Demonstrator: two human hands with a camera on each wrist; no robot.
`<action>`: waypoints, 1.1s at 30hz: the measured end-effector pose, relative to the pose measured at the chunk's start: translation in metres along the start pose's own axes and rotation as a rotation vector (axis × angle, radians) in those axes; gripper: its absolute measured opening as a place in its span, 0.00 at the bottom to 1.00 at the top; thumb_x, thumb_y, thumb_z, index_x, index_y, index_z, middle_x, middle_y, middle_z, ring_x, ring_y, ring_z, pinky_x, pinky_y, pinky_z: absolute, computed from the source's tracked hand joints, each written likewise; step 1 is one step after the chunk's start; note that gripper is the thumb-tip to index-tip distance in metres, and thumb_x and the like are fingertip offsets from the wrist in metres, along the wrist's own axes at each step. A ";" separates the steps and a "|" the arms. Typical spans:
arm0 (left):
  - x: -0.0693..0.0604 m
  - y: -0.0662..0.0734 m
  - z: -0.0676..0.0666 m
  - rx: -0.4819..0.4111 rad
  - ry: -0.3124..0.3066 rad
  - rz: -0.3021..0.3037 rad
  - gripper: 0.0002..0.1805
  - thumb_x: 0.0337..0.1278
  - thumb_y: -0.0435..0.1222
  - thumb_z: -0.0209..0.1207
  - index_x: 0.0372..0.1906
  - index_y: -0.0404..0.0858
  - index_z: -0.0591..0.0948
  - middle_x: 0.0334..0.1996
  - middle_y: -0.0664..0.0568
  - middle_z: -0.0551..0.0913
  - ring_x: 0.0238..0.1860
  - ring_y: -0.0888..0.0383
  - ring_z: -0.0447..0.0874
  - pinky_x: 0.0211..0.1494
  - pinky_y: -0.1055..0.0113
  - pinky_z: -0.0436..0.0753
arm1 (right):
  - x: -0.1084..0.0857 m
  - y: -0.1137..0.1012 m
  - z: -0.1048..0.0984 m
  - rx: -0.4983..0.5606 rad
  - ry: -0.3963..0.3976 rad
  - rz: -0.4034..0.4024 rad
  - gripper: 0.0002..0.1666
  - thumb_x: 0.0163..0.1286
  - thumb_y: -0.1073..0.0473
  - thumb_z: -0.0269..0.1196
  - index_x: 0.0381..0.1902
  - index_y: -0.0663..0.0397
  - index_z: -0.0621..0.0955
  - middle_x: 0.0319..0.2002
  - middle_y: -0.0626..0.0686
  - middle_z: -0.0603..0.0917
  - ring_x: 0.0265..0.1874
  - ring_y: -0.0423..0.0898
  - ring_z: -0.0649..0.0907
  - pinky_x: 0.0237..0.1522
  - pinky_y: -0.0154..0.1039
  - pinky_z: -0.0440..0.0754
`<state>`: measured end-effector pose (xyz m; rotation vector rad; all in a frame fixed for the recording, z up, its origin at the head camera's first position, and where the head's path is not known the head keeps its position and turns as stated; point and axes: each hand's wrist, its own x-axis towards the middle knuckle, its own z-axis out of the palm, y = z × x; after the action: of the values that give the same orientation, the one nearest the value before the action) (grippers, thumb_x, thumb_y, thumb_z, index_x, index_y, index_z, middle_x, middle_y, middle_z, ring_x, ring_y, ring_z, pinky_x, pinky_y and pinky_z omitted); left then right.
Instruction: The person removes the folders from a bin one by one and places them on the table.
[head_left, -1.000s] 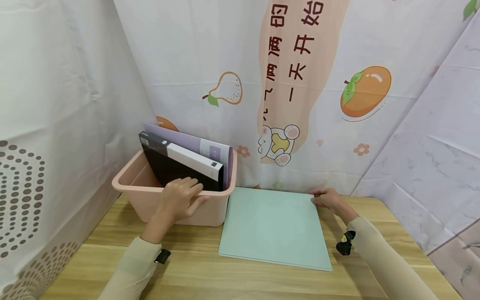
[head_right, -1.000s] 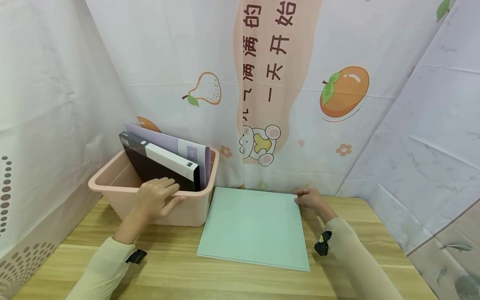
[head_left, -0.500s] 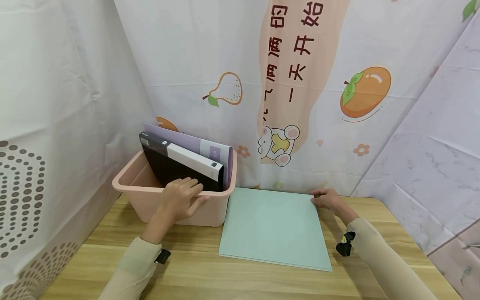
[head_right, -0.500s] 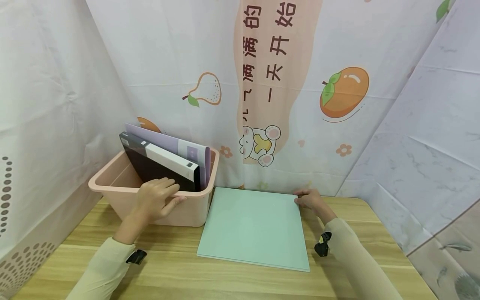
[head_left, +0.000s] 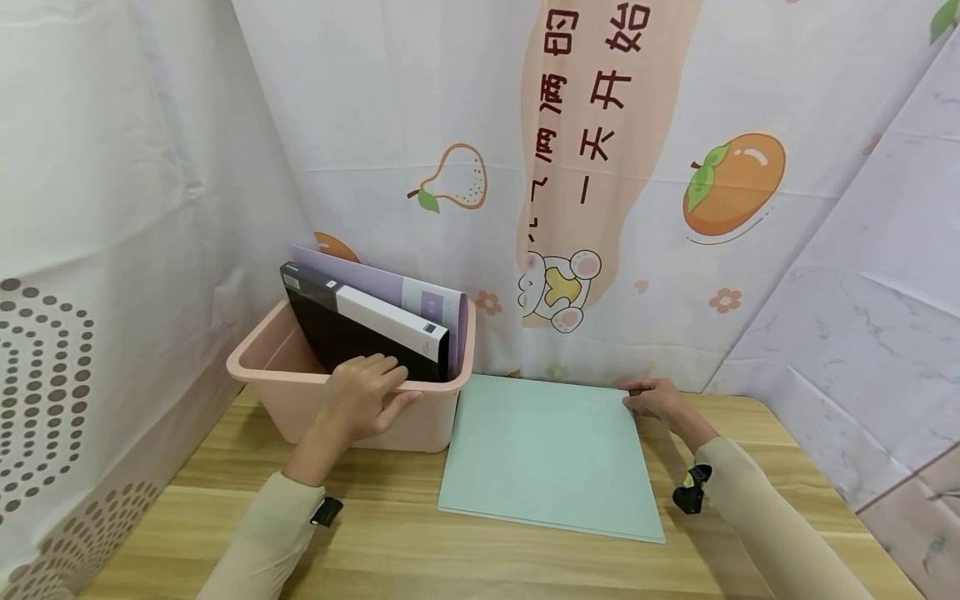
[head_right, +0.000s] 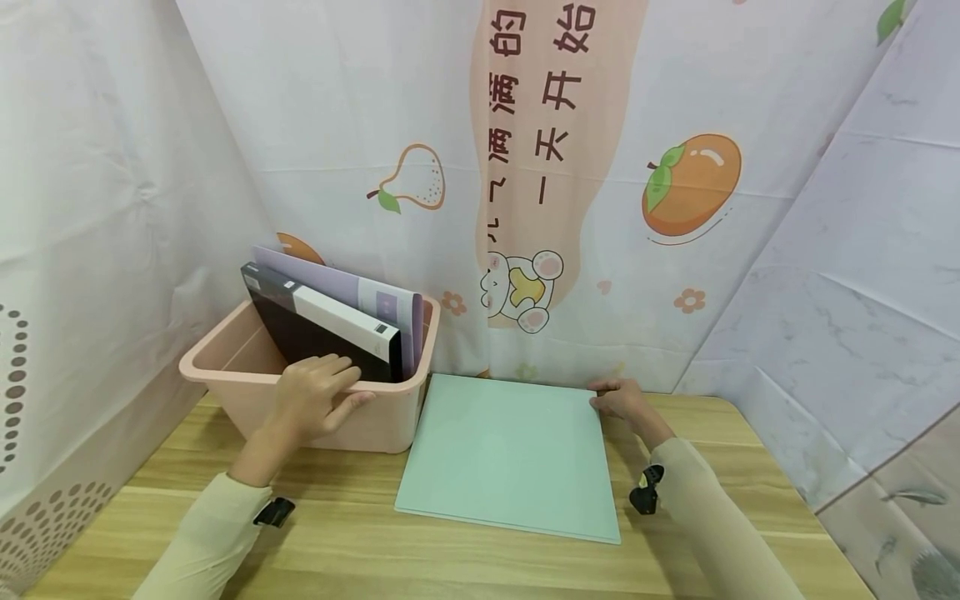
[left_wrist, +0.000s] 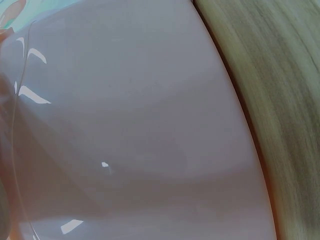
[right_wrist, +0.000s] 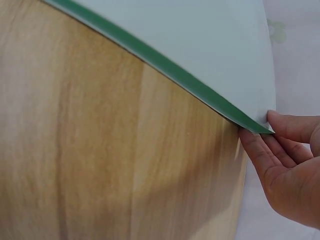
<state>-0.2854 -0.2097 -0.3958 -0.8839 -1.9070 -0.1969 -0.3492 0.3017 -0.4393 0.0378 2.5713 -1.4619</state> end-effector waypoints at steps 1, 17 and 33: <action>0.000 0.000 0.000 0.001 0.002 0.001 0.34 0.77 0.60 0.39 0.22 0.42 0.77 0.17 0.54 0.70 0.19 0.57 0.70 0.20 0.67 0.69 | 0.000 0.000 0.000 -0.005 -0.003 -0.003 0.28 0.72 0.65 0.62 0.66 0.74 0.73 0.53 0.61 0.79 0.40 0.39 0.78 0.45 0.35 0.82; 0.000 0.000 0.000 0.001 0.004 0.002 0.34 0.77 0.60 0.39 0.23 0.41 0.77 0.17 0.54 0.71 0.20 0.57 0.71 0.20 0.66 0.69 | -0.002 -0.003 0.002 -0.042 0.011 -0.011 0.27 0.71 0.66 0.63 0.65 0.75 0.74 0.60 0.71 0.76 0.43 0.40 0.80 0.49 0.40 0.84; 0.000 0.000 0.000 0.002 -0.011 -0.004 0.35 0.77 0.61 0.38 0.24 0.41 0.79 0.18 0.54 0.73 0.20 0.57 0.71 0.21 0.66 0.71 | -0.005 -0.006 0.002 -0.065 -0.012 -0.036 0.28 0.72 0.65 0.62 0.66 0.74 0.73 0.62 0.71 0.76 0.45 0.42 0.82 0.51 0.43 0.84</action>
<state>-0.2849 -0.2097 -0.3959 -0.8816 -1.9188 -0.1925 -0.3442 0.2972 -0.4347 -0.0263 2.6217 -1.3850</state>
